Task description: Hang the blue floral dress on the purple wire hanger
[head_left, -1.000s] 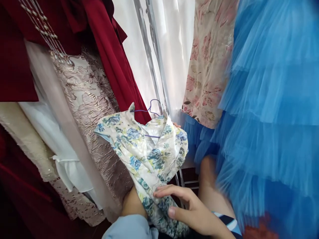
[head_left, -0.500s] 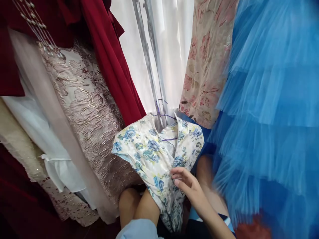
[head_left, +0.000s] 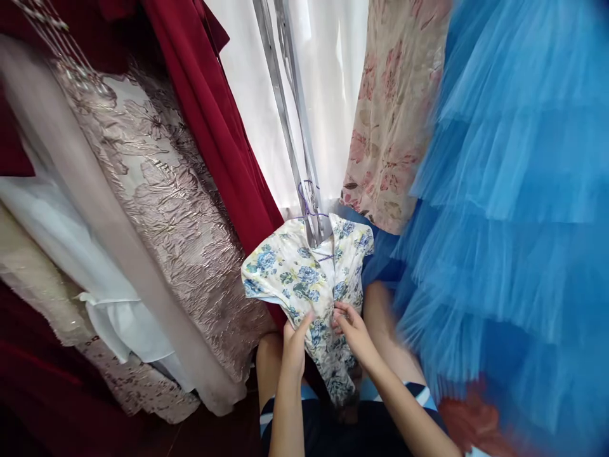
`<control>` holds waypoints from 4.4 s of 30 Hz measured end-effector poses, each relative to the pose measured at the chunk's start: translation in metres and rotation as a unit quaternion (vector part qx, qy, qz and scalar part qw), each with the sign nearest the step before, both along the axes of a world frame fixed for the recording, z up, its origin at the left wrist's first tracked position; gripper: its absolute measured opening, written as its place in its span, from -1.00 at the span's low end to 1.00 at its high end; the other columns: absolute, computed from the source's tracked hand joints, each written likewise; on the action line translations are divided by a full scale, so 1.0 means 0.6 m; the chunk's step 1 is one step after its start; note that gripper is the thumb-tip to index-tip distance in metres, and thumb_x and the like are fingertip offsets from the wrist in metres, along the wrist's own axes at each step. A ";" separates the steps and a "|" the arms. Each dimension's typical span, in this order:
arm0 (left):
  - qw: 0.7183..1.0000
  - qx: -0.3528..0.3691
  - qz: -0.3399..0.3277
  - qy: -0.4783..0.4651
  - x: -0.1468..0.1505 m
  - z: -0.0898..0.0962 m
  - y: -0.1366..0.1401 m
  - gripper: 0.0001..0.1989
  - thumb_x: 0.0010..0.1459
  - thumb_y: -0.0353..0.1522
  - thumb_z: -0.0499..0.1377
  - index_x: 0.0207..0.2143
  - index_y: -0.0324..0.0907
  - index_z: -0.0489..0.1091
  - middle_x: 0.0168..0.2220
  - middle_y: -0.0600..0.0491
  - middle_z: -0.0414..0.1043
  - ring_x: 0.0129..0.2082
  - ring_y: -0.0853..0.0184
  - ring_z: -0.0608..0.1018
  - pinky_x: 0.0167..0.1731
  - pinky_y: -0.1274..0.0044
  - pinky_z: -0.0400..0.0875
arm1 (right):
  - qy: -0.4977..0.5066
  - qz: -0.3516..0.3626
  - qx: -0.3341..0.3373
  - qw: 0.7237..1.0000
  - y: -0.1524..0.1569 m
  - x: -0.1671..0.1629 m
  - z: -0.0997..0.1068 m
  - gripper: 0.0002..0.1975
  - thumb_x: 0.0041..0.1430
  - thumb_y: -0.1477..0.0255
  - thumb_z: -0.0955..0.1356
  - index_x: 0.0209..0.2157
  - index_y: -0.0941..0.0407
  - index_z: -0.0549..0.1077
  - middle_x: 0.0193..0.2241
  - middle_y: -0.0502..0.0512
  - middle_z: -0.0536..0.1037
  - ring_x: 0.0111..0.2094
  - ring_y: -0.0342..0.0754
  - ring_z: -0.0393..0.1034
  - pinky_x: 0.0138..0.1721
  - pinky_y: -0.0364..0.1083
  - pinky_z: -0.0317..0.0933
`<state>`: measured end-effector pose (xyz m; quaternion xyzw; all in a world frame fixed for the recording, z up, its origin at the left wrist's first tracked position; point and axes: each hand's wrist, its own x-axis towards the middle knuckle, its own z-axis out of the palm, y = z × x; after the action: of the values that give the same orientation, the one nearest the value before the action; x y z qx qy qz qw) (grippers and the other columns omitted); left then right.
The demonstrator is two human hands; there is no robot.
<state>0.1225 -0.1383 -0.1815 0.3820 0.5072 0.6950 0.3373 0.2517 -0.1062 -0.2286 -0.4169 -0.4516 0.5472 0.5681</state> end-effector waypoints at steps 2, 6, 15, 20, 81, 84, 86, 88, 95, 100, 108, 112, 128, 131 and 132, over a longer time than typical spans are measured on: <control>1.000 -0.007 -0.009 -0.024 -0.009 -0.007 -0.003 -0.58 0.04 -0.24 0.33 -0.02 -0.10 0.49 -0.21 -0.02 0.61 -0.04 0.08 0.59 -0.02 0.28 0.47 | -0.038 -0.001 0.041 0.998 0.012 -0.002 0.001 -0.63 0.06 0.17 0.38 -0.22 0.17 0.45 -0.32 0.14 0.49 -0.37 -0.01 0.40 -0.33 -0.07 0.28; 0.994 -0.042 -0.054 -0.083 -0.013 -0.026 -0.002 -0.58 -0.04 -0.30 0.37 -0.07 -0.14 0.51 -0.14 -0.06 0.59 -0.05 0.07 0.59 -0.02 0.28 0.47 | -0.101 0.001 0.087 0.991 0.032 0.001 0.005 -0.76 0.07 0.25 0.36 -0.41 0.16 0.45 -0.48 0.07 0.47 -0.45 -0.06 0.33 -0.38 -0.11 0.19; 0.947 0.078 0.252 0.184 -0.049 -0.070 0.014 -0.64 0.10 -0.32 0.26 -0.02 -0.14 0.39 0.04 -0.09 0.41 0.05 0.17 0.46 0.04 0.35 0.36 | -0.118 0.021 0.077 0.990 0.026 0.013 0.001 -0.77 0.07 0.28 0.36 -0.44 0.18 0.45 -0.58 -0.01 0.39 -0.53 -0.12 0.22 -0.46 -0.14 0.07; 0.943 0.061 -0.046 0.324 0.007 -0.081 0.025 -0.85 0.14 -0.45 0.15 -0.21 -0.17 0.42 -0.24 -0.01 0.49 -0.19 0.25 0.54 -0.13 0.44 0.41 | -0.089 0.066 0.076 0.991 0.021 0.013 0.009 -0.85 0.06 0.37 0.36 -0.45 0.18 0.45 -0.54 0.04 0.46 -0.51 -0.11 0.28 -0.46 -0.15 0.11; 0.807 0.249 0.034 0.534 -0.008 0.258 0.116 -0.69 0.37 -0.32 -0.01 0.08 -0.15 0.35 0.10 -0.12 0.34 0.09 0.19 0.41 -0.01 0.42 0.33 | 0.004 0.005 0.230 0.973 0.128 -0.009 0.312 -0.78 -0.01 0.33 0.39 -0.46 0.23 0.47 -0.70 -0.09 0.30 -0.67 -0.26 0.03 -0.61 -0.21 -0.12; 0.768 0.203 0.014 0.608 -0.015 0.278 0.127 -0.77 0.36 -0.30 0.01 -0.17 -0.15 0.45 -0.20 -0.03 0.48 -0.17 0.22 0.51 -0.15 0.46 0.34 | -0.006 0.004 0.245 0.969 0.128 -0.006 0.301 -0.78 0.00 0.31 0.39 -0.49 0.20 0.43 -0.70 -0.10 0.28 -0.66 -0.25 0.03 -0.61 -0.21 -0.12; 0.762 0.196 0.033 0.617 -0.016 0.273 0.129 -0.78 0.34 -0.31 0.03 -0.23 -0.15 0.46 -0.26 -0.02 0.49 -0.24 0.23 0.52 -0.23 0.48 0.32 | -0.015 0.008 0.245 0.969 0.132 -0.007 0.286 -0.78 0.01 0.29 0.38 -0.52 0.16 0.38 -0.72 -0.12 0.24 -0.67 -0.25 0.01 -0.61 -0.20 -0.13; 0.766 0.202 0.055 0.608 -0.015 0.268 0.131 -0.80 0.33 -0.32 0.05 -0.26 -0.15 0.46 -0.26 -0.02 0.50 -0.26 0.23 0.52 -0.25 0.50 0.30 | -0.022 0.012 0.237 0.971 0.138 -0.011 0.264 -0.77 0.01 0.28 0.37 -0.53 0.14 0.34 -0.72 -0.13 0.22 -0.67 -0.24 0.00 -0.61 -0.20 -0.14; 0.831 0.243 0.164 0.472 -0.075 0.326 0.157 -0.80 0.30 -0.35 0.04 -0.32 -0.21 0.42 -0.39 0.06 0.44 -0.37 0.35 0.46 -0.30 0.56 0.28 | -0.116 0.014 0.166 0.979 0.144 -0.019 0.155 -0.80 -0.09 0.32 0.32 -0.63 0.12 0.29 -0.72 -0.11 0.23 -0.66 -0.22 0.02 -0.59 -0.19 -0.12; 0.865 0.151 0.190 0.440 -0.215 0.321 0.174 -0.82 0.23 -0.32 0.08 -0.34 -0.22 0.43 -0.45 0.09 0.41 -0.44 0.39 0.41 -0.37 0.59 0.26 | -0.103 0.050 0.157 0.981 0.121 -0.005 0.115 -0.80 -0.04 0.30 0.32 -0.57 0.14 0.35 -0.72 -0.13 0.20 -0.67 -0.22 -0.01 -0.59 -0.19 -0.14; 0.951 -0.040 0.130 0.277 -0.281 0.128 0.167 -0.88 0.10 -0.37 0.10 -0.47 -0.21 0.35 -0.58 0.11 0.35 -0.58 0.38 0.39 -0.52 0.57 0.29 | -0.205 0.096 0.172 0.959 0.122 -0.023 0.086 -0.91 -0.05 0.48 0.31 -0.58 0.15 0.38 -0.69 -0.08 0.35 -0.63 -0.19 0.18 -0.55 -0.20 -0.01; 0.953 -0.011 -0.031 0.302 -0.199 0.104 0.150 -0.81 0.11 -0.26 0.18 -0.39 -0.22 0.45 -0.46 0.04 0.48 -0.47 0.32 0.50 -0.38 0.50 0.43 | -0.305 0.161 0.129 0.930 0.126 -0.011 0.057 -0.98 -0.13 0.56 0.38 -0.55 0.17 0.46 -0.63 -0.03 0.44 -0.57 -0.14 0.27 -0.49 -0.18 0.06; 0.886 -0.035 -0.436 0.157 -0.034 0.061 0.070 -0.43 0.17 -0.05 0.22 0.15 -0.12 0.30 0.02 -0.06 0.45 0.04 0.17 0.47 0.09 0.37 0.32 | 0.065 0.305 0.030 0.950 0.076 0.081 0.205 -0.67 -0.03 0.26 0.52 -0.31 0.19 0.52 -0.42 0.04 0.55 -0.45 -0.12 0.39 -0.34 -0.14 0.23; 0.858 -0.133 -0.455 0.198 -0.051 0.028 0.055 -0.46 0.11 -0.06 0.27 0.00 -0.25 0.45 -0.16 -0.07 0.55 -0.10 0.12 0.53 0.01 0.31 0.38 | 0.054 0.248 0.088 0.963 0.093 0.119 0.216 -0.71 0.02 0.26 0.51 -0.29 0.15 0.53 -0.37 0.04 0.57 -0.38 -0.08 0.43 -0.28 -0.12 0.26; 0.855 -0.149 -0.447 0.215 -0.062 0.023 0.053 -0.49 0.11 -0.06 0.26 -0.05 -0.27 0.48 -0.19 -0.06 0.56 -0.14 0.12 0.54 -0.02 0.30 0.40 | 0.040 0.231 0.112 0.966 0.102 0.130 0.216 -0.72 0.04 0.25 0.49 -0.27 0.14 0.53 -0.34 0.04 0.57 -0.34 -0.06 0.43 -0.24 -0.11 0.27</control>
<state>0.0854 -0.1063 -0.1680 0.6533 0.4387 0.2858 0.5469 0.3296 -0.0450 -0.0990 -0.2123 -0.5712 0.6255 0.4872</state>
